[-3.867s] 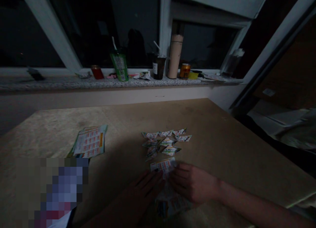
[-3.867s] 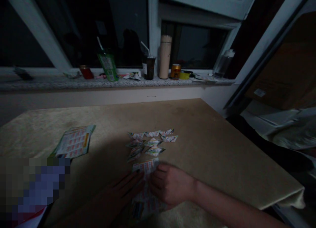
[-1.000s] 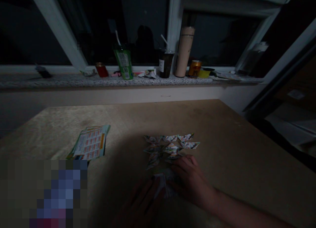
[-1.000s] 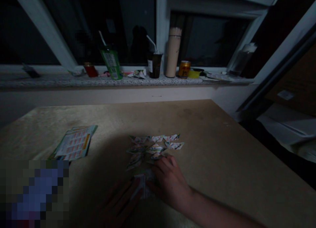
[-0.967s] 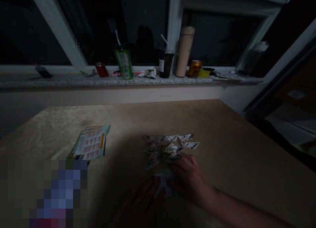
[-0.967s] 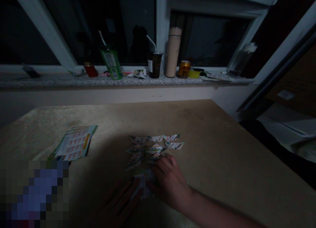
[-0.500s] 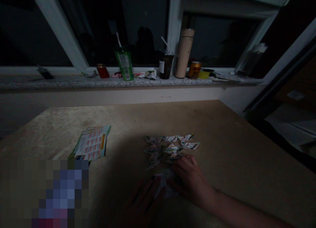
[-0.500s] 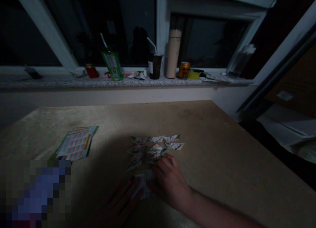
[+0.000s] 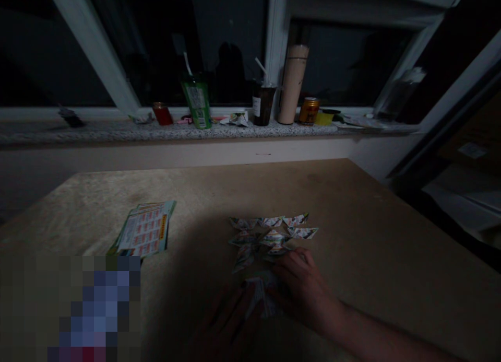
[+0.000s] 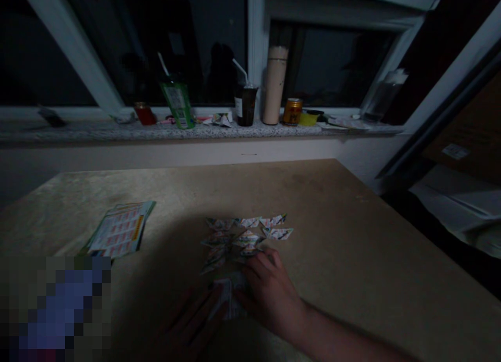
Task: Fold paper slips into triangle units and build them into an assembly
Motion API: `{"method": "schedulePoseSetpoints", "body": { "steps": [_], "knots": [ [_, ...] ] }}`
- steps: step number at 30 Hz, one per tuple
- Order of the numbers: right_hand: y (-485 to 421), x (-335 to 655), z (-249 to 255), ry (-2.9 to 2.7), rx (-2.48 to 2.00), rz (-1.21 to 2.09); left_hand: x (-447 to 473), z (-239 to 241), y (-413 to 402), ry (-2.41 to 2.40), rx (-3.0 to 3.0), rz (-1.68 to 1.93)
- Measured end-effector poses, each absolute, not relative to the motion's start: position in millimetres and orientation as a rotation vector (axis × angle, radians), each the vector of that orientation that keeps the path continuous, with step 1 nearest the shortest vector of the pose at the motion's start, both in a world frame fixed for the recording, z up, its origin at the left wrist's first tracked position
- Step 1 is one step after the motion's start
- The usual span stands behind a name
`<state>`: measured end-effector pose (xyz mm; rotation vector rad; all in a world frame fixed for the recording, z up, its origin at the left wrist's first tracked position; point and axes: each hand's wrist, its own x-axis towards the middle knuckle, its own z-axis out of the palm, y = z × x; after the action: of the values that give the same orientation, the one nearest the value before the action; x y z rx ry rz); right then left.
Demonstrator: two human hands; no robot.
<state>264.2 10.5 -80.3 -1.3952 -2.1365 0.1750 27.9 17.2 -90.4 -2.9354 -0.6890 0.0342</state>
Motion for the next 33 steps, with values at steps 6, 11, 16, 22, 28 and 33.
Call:
{"method": "schedulePoseSetpoints", "body": {
  "steps": [6,11,16,22,28,33],
  "knots": [
    [11.0,264.8,-78.9,-2.158,-1.396,0.151,27.2,-86.7,15.9,-0.685,-2.906,0.046],
    [11.6,263.6,-76.5,-2.151,-1.393,0.11,25.8,-92.5,16.4,-0.667,-2.899,0.062],
    [2.1,266.7,-70.4,-2.205,-1.367,0.045,24.9,-106.6,18.9,-0.651,-2.893,-0.057],
    [-21.6,273.4,-68.5,-2.521,-0.998,-0.149,25.6,-99.4,19.3,-0.657,-2.894,-0.071],
    [-26.3,275.1,-65.6,-2.626,-1.02,-0.128,24.8,-96.3,19.1,-0.648,-2.857,-0.068],
    [-27.5,275.3,-73.3,-2.669,-1.013,-0.235,24.1,-95.0,22.5,-0.608,-2.834,-0.094]
  ]
}}
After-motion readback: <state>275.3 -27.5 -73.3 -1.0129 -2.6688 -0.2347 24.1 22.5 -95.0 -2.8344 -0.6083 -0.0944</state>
